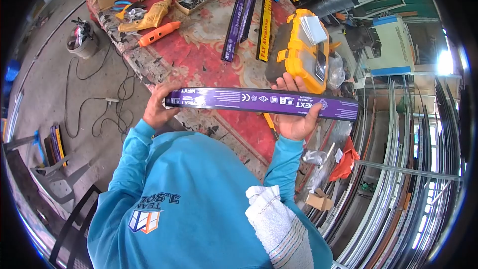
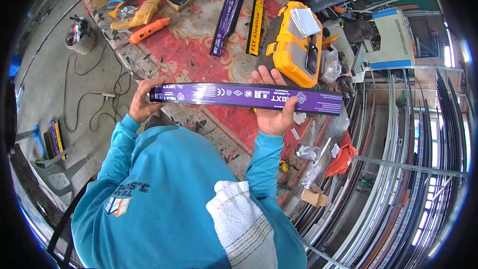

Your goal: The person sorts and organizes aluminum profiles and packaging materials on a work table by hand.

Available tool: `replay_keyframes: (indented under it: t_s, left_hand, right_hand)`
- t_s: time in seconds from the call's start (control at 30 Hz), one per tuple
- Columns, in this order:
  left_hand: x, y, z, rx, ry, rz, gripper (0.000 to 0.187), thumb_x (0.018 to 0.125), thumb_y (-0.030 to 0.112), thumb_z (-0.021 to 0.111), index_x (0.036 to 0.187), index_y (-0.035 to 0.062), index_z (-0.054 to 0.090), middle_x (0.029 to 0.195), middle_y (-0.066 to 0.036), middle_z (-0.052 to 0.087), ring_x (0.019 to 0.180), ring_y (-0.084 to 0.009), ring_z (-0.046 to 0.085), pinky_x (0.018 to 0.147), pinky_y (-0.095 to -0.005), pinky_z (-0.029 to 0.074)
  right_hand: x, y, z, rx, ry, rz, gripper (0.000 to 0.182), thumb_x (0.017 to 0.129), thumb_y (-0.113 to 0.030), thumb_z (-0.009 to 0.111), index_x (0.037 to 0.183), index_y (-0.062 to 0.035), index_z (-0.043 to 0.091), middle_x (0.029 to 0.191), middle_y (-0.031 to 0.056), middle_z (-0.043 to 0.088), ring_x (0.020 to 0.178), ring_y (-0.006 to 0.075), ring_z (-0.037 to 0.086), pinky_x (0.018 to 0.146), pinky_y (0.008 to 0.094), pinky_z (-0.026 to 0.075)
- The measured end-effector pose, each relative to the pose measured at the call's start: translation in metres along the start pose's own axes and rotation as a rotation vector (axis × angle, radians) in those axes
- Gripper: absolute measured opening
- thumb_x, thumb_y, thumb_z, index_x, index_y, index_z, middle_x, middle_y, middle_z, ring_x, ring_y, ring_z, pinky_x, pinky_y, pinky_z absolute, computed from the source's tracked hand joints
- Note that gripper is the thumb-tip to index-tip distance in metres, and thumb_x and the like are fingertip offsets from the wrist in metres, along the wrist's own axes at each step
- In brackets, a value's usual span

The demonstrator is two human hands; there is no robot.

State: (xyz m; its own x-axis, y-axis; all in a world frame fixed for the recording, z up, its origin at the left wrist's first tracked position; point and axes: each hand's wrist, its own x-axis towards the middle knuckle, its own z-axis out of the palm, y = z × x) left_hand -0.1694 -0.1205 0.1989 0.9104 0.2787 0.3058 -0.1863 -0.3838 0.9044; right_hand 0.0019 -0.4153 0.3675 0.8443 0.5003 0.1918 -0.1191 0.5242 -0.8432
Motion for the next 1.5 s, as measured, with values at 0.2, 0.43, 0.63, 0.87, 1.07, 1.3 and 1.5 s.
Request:
replay_keyframes:
  t_s: [0.2,0.43,0.63,0.87,1.07,1.3,1.5]
  left_hand:
    - [-0.017,-0.002,0.009,0.010,0.041,-0.047,0.069,0.059,0.000,0.079,0.125,0.0090,0.060,0.120,-0.009,0.060,0.117,-0.0293,0.052,0.103,-0.0396,0.041]
    - [-0.029,0.003,0.016,-0.164,-0.090,-0.171,0.067,0.066,0.003,0.078,0.130,0.0089,0.058,0.120,-0.010,0.061,0.115,-0.0265,0.055,0.102,-0.0384,0.042]
    - [-0.054,-0.050,0.063,-0.739,-0.557,-0.607,0.053,0.094,0.017,0.065,0.143,0.0072,0.047,0.125,-0.008,0.062,0.109,-0.0172,0.058,0.096,-0.0331,0.046]
    - [-0.013,-0.064,0.123,-0.270,-0.682,-0.395,0.057,0.096,0.037,0.059,0.143,0.0067,0.046,0.129,-0.017,0.060,0.117,-0.0286,0.058,0.100,-0.0398,0.046]
    - [0.073,-0.106,0.125,0.141,-0.607,-0.461,0.066,0.087,0.040,0.066,0.139,0.0048,0.047,0.130,-0.022,0.057,0.119,-0.0375,0.057,0.100,-0.0437,0.046]
    - [0.168,-0.131,0.130,0.317,-0.410,-0.517,0.076,0.083,0.043,0.067,0.140,-0.0007,0.041,0.132,-0.029,0.052,0.121,-0.0406,0.054,0.102,-0.0449,0.044]
    - [0.239,-0.125,0.165,0.332,-0.347,-0.660,0.107,0.073,0.062,0.072,0.143,-0.0073,0.029,0.137,-0.031,0.047,0.124,-0.0440,0.051,0.103,-0.0447,0.044]
  right_hand:
    - [0.002,0.002,-0.003,0.004,-0.080,0.023,0.081,0.094,-0.060,0.048,0.144,0.0020,0.037,0.144,0.0293,0.042,0.132,0.0411,0.044,0.111,0.0568,0.034]
    - [-0.002,0.006,-0.011,-0.007,-0.013,0.106,0.068,0.095,-0.045,0.056,0.142,0.0006,0.039,0.141,0.0271,0.045,0.129,0.0401,0.048,0.110,0.0549,0.036]
    - [-0.004,0.061,-0.036,-0.193,0.160,0.139,0.048,0.091,-0.007,0.063,0.134,-0.0047,0.042,0.122,0.0165,0.058,0.117,0.0322,0.057,0.100,0.0461,0.048]
    - [0.046,0.097,-0.099,-1.051,0.251,0.043,0.057,0.079,-0.016,0.074,0.122,0.0062,0.044,0.101,0.0138,0.060,0.093,0.0277,0.062,0.087,0.0396,0.049]
    - [0.041,0.168,-0.150,-1.773,0.116,0.565,0.098,0.074,-0.037,0.074,0.141,0.0128,0.023,0.120,0.0328,0.059,0.109,0.0437,0.060,0.095,0.0449,0.048]
    - [0.000,0.227,-0.183,-1.744,0.288,0.760,0.098,0.071,-0.036,0.079,0.143,0.0070,0.027,0.136,0.0310,0.046,0.124,0.0419,0.049,0.105,0.0450,0.041]
    - [-0.013,0.222,-0.176,-1.714,0.285,0.778,0.102,0.075,-0.031,0.078,0.148,0.0071,0.018,0.146,0.0264,0.037,0.132,0.0425,0.040,0.112,0.0441,0.034]
